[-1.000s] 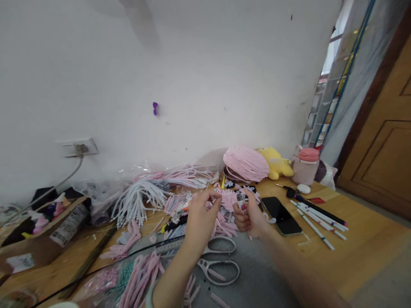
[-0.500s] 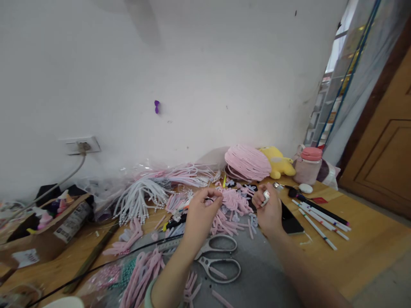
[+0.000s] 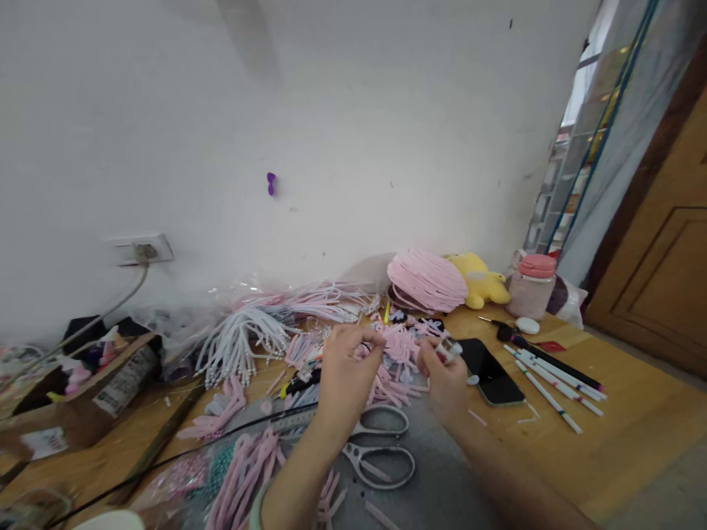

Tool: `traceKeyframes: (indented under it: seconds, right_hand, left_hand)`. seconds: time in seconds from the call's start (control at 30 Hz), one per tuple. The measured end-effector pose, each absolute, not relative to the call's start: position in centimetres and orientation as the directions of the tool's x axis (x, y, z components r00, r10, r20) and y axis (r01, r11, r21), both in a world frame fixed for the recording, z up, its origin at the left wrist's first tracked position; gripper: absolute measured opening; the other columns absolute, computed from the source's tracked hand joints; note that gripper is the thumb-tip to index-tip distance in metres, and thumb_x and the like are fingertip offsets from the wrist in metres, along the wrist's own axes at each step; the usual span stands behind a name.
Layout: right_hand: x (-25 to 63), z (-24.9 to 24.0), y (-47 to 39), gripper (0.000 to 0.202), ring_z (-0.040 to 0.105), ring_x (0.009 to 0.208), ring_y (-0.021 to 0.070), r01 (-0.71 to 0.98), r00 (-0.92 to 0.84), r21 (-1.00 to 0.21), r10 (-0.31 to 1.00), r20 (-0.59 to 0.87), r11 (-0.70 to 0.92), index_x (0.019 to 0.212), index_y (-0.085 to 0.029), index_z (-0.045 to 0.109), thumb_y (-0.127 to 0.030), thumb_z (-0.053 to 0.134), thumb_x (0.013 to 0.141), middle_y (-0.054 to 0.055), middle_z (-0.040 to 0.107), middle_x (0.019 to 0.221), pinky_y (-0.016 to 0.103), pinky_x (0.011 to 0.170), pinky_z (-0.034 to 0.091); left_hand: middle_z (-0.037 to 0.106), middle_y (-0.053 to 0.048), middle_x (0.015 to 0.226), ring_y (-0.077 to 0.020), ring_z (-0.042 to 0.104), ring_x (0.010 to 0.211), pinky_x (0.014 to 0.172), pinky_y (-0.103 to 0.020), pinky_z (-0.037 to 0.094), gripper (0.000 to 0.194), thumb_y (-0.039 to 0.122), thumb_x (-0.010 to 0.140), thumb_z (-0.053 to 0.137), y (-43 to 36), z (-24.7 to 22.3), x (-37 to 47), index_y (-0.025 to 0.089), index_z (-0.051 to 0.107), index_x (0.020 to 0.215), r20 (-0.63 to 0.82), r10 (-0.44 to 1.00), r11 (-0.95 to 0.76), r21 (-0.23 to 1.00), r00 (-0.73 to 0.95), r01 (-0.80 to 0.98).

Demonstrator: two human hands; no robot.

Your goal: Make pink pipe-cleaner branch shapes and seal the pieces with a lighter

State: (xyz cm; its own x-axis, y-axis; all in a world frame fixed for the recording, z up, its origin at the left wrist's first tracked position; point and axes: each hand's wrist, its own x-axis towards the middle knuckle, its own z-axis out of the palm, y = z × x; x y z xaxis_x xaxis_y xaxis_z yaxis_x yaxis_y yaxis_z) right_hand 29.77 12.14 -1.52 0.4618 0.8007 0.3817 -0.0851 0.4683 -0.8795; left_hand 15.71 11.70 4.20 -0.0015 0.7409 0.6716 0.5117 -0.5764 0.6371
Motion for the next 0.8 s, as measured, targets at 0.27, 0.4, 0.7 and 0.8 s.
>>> traceKeyframes:
  seconds: [0.27, 0.4, 0.7, 0.8]
  right_hand:
    - [30.6, -1.0, 10.5, 0.019, 0.057, 0.055, 0.0156, 0.672, 0.03, -0.396, 0.511, 0.859, 0.626, 0.092, -0.02, 0.068, -0.025, 0.055, 0.079, 0.004, 0.065, 0.064, 0.027, 0.053, 0.044]
    - [30.8, -0.9, 11.1, 0.022, 0.059, 0.056, 0.017, 0.734, -0.067, -0.285, 0.483, 0.873, 0.617, 0.091, -0.018, 0.069, -0.026, 0.05, 0.083, 0.006, 0.066, 0.061, 0.027, 0.052, 0.044]
    - [30.3, -1.6, 11.6, 0.014, 0.064, 0.07, 0.0216, 0.427, 0.164, -0.74, 0.76, 0.629, 0.52, 0.078, -0.022, 0.07, -0.028, 0.058, 0.074, 0.005, 0.071, 0.076, 0.033, 0.065, 0.051]
    - [30.0, -1.3, 11.6, 0.01, 0.064, 0.068, 0.0212, 0.339, 0.159, -0.787, 0.793, 0.589, 0.516, 0.074, -0.022, 0.07, -0.026, 0.062, 0.07, 0.004, 0.071, 0.074, 0.033, 0.066, 0.051]
  left_hand:
    - [0.063, 0.0, 0.074, -0.0189, 0.055, 0.078, 0.075, -0.033, 0.038, 0.023, 0.008, 0.069, 0.062, 11.6, 3.5, 16.3, 0.022, 0.063, 0.087, 0.681, 0.727, -0.577, 0.537, 0.087, 0.616]
    - [0.064, -0.001, 0.077, -0.0198, 0.055, 0.081, 0.077, -0.035, 0.039, 0.02, 0.01, 0.071, 0.061, 11.4, 3.4, 16.6, 0.022, 0.062, 0.086, 0.638, 0.757, -0.565, 0.529, 0.142, 0.633]
    - [0.067, -0.002, 0.076, -0.0182, 0.057, 0.076, 0.072, -0.031, 0.041, 0.01, 0.012, 0.071, 0.061, 12.3, 2.9, 16.7, 0.02, 0.066, 0.075, 0.601, 0.771, -0.608, 0.596, 0.211, 0.525]
    - [0.066, -0.001, 0.075, -0.0168, 0.057, 0.074, 0.071, -0.028, 0.041, 0.009, 0.012, 0.071, 0.059, 12.6, 2.7, 16.6, 0.019, 0.064, 0.072, 0.596, 0.773, -0.621, 0.639, 0.218, 0.454]
